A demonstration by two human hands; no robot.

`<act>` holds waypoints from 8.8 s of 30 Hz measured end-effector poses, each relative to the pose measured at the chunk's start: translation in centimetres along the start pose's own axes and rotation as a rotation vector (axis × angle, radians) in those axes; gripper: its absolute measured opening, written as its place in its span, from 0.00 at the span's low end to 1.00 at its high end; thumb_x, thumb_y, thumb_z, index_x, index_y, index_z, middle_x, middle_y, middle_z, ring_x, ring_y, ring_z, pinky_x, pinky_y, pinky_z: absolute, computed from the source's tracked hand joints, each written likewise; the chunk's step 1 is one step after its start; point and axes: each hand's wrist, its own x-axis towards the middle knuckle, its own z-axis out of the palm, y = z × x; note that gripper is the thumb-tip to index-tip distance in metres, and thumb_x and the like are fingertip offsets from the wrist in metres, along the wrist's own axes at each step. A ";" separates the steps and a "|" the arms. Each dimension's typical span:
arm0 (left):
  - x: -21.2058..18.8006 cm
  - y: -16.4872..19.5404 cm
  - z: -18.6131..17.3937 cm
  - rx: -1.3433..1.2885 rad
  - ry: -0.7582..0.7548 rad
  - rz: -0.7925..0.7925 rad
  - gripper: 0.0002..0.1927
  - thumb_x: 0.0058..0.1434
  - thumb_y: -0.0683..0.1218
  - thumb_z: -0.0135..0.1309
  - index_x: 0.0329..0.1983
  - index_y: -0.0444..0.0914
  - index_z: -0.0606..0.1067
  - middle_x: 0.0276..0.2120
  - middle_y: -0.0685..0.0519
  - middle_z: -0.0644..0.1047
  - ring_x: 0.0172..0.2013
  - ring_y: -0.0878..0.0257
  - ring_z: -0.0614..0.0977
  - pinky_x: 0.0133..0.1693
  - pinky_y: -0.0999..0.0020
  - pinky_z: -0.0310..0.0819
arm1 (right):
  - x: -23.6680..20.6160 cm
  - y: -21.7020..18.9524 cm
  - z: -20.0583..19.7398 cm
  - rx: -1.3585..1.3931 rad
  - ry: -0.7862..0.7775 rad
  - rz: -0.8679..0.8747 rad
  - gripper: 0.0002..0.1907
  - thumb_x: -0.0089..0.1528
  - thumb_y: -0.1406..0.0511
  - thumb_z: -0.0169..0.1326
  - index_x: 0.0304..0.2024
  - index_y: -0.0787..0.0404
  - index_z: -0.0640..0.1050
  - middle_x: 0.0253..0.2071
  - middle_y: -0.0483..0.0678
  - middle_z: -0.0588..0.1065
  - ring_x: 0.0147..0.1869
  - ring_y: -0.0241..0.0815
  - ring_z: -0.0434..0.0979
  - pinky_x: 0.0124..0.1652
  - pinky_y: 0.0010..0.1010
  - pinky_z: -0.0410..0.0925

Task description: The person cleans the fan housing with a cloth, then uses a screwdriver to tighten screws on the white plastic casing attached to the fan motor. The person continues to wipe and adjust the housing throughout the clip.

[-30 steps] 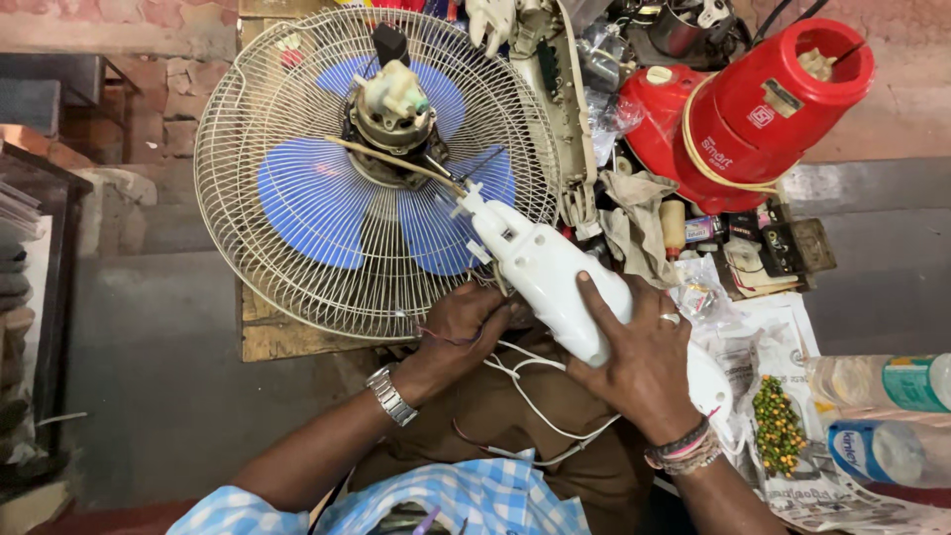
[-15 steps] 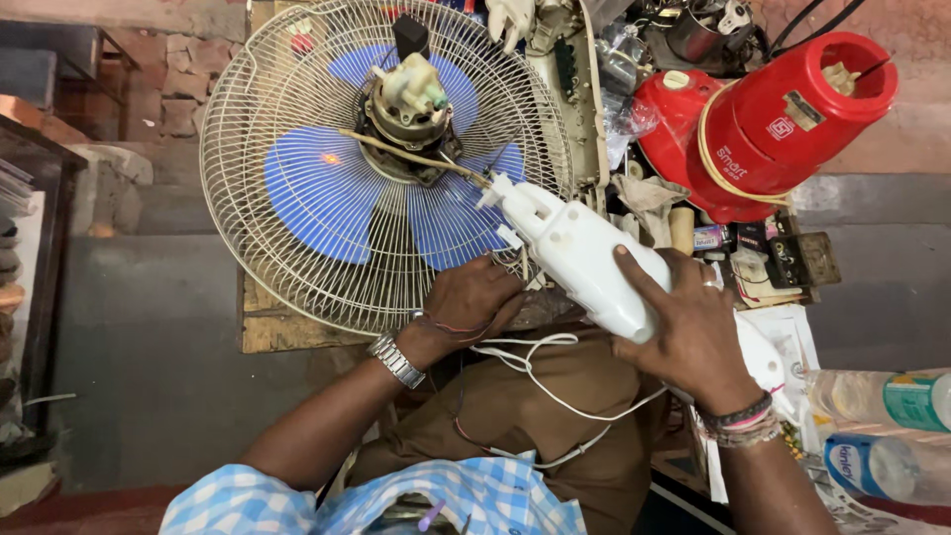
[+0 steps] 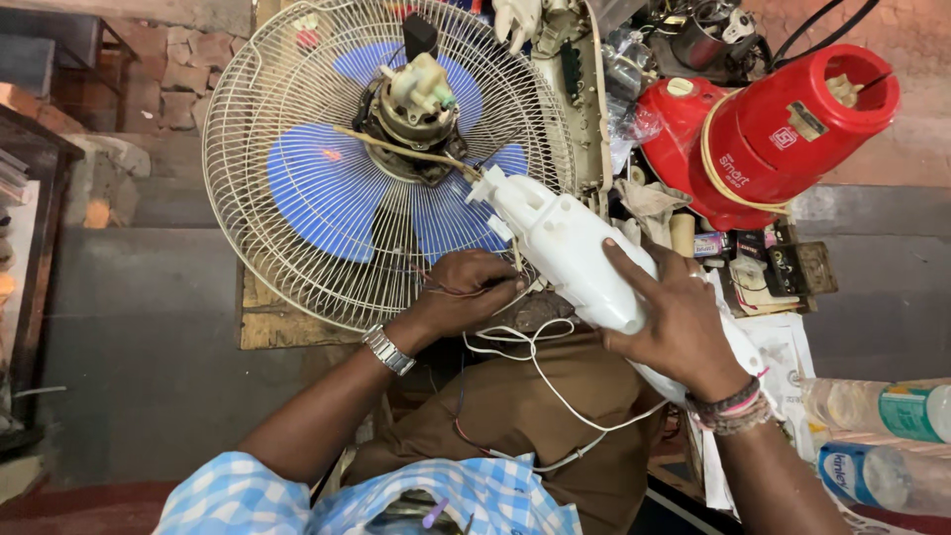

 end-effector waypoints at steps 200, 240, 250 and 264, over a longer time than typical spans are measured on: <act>2.6 -7.0 -6.5 0.049 0.792 -0.362 0.48 0.76 0.52 0.60 0.81 0.32 0.41 0.41 0.49 0.72 0.38 0.64 0.74 0.42 0.69 0.72 | -17.8 0.9 4.3 0.621 0.264 0.344 0.21 0.55 0.69 0.62 0.52 0.61 0.79 0.60 0.52 0.76 0.64 0.45 0.77 0.55 0.33 0.72; 0.0 -9.3 -5.3 -0.069 0.836 -0.228 0.43 0.82 0.52 0.54 0.81 0.36 0.37 0.77 0.34 0.56 0.49 0.63 0.73 0.49 0.68 0.70 | -11.9 -5.9 -1.8 0.911 1.060 0.152 0.13 0.67 0.71 0.59 0.54 0.63 0.75 0.58 0.57 0.75 0.61 0.47 0.77 0.57 0.37 0.73; 1.5 -7.2 -5.0 -0.018 0.860 -0.283 0.45 0.76 0.50 0.56 0.81 0.34 0.39 0.75 0.32 0.57 0.42 0.63 0.77 0.46 0.66 0.76 | -10.3 0.0 4.9 0.286 0.339 0.296 0.48 0.47 0.59 0.71 0.65 0.70 0.67 0.58 0.66 0.72 0.61 0.64 0.72 0.56 0.47 0.65; 1.2 -6.0 -4.6 -0.031 0.842 -0.223 0.44 0.77 0.44 0.56 0.82 0.34 0.40 0.77 0.30 0.56 0.43 0.64 0.78 0.44 0.70 0.77 | -14.1 -1.9 7.9 0.295 0.365 0.266 0.44 0.44 0.58 0.72 0.61 0.63 0.72 0.53 0.60 0.74 0.55 0.60 0.77 0.49 0.44 0.71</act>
